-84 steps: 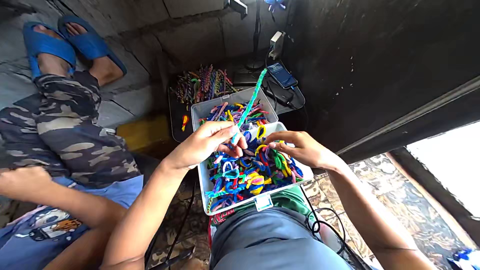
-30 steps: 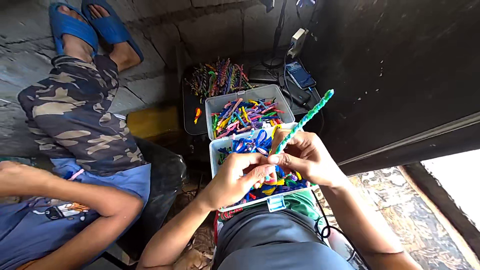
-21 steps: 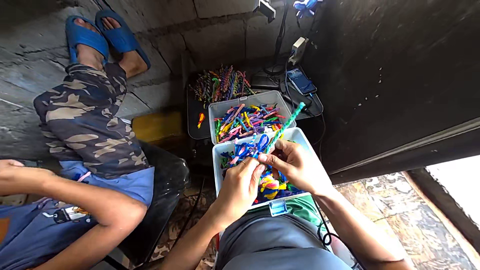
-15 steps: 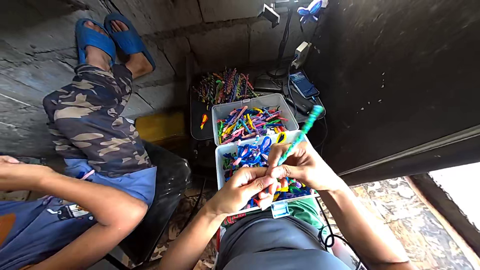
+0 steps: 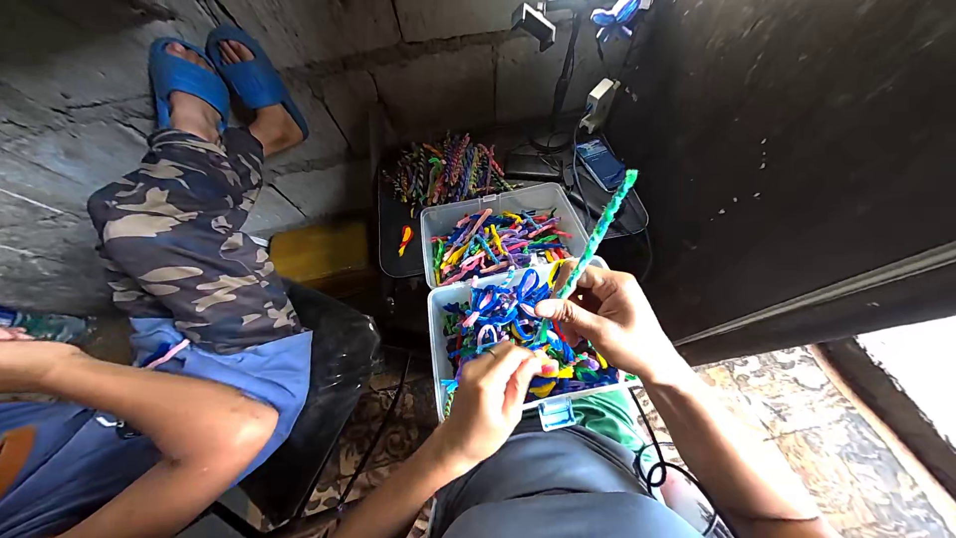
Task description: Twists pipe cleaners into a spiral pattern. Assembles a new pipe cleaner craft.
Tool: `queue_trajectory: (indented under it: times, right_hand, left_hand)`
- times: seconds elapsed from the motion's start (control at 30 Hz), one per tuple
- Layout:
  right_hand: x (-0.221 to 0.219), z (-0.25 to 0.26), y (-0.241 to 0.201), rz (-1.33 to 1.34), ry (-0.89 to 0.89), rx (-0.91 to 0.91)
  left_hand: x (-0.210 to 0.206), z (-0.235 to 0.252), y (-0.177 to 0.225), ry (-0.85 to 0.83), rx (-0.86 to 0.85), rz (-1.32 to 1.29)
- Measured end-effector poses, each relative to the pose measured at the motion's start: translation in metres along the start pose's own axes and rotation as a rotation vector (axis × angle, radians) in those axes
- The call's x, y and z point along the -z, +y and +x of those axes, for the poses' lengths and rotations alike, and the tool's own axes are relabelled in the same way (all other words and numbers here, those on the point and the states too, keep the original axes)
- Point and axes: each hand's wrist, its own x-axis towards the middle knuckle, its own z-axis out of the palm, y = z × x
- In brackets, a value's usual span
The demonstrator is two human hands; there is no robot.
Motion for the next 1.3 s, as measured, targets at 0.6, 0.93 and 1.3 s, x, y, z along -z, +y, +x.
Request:
queue_trajectory:
  times: [0.6,0.93,1.3]
  right_hand:
    - [-0.001,-0.010,0.008,-0.033,-0.066,0.144]
    - [-0.005,-0.010,0.019,-0.268,0.160,-0.074]
    - [0.057,-0.011,0.033,-0.179,0.168,-0.214]
  left_hand:
    - [0.017,0.035,-0.014,-0.432,0.368,-1.128]
    - [-0.003,0.044,-0.005,-0.022,-0.334,0.697]
    - [0.055,0.243,-0.105,-0.411,0.380,0.844]
